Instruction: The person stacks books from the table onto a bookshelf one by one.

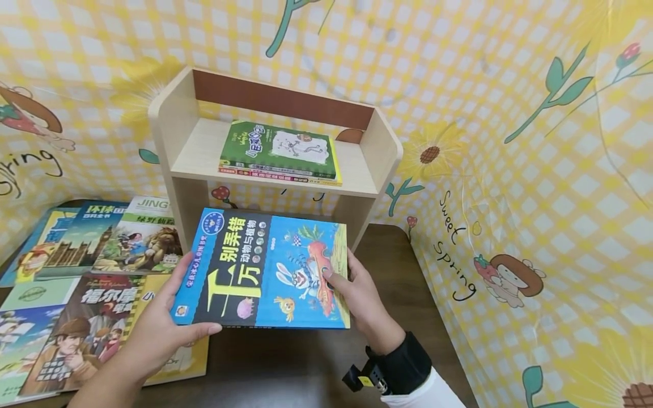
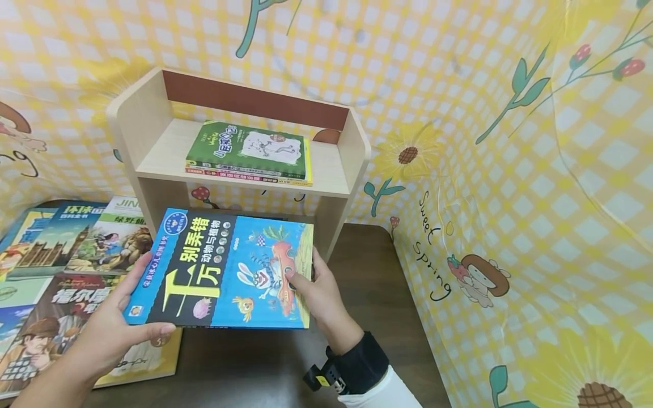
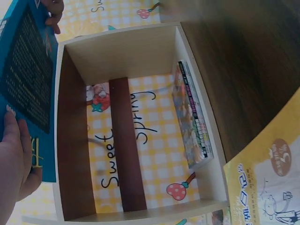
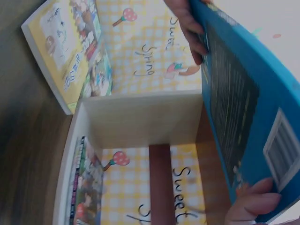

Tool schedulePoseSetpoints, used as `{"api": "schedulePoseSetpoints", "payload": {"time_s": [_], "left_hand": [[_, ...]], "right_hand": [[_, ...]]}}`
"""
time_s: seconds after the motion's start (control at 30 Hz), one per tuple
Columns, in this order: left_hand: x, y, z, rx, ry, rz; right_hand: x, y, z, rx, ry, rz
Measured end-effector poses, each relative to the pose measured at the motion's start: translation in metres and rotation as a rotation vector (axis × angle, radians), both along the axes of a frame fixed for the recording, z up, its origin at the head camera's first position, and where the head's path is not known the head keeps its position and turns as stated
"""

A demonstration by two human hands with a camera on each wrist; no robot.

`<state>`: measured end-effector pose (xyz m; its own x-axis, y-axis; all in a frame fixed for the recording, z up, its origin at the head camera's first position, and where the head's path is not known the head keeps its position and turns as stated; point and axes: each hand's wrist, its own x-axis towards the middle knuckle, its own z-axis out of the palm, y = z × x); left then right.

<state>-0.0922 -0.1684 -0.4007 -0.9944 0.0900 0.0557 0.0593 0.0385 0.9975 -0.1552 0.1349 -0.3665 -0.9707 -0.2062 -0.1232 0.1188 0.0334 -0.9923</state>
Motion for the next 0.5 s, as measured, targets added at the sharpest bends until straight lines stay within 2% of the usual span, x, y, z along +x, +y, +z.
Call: {"api": "schedulePoseSetpoints", "payload": {"time_s": [0.13, 0.27, 0.33, 0.5], "left_hand": [[0.000, 0.002, 0.006, -0.005, -0.037, 0.019], [-0.002, 0.004, 0.012, -0.059, -0.031, 0.063], [-0.004, 0.005, 0.014, -0.089, -0.011, 0.086], [-0.006, 0.004, 0.018, -0.084, 0.042, 0.105]], "right_hand": [[0.008, -0.002, 0.006, 0.015, 0.041, -0.016], [0.014, -0.003, 0.010, 0.025, 0.084, -0.004], [0.016, -0.003, 0.011, -0.007, 0.085, 0.028], [0.020, 0.000, 0.013, -0.140, 0.099, 0.154]]}}
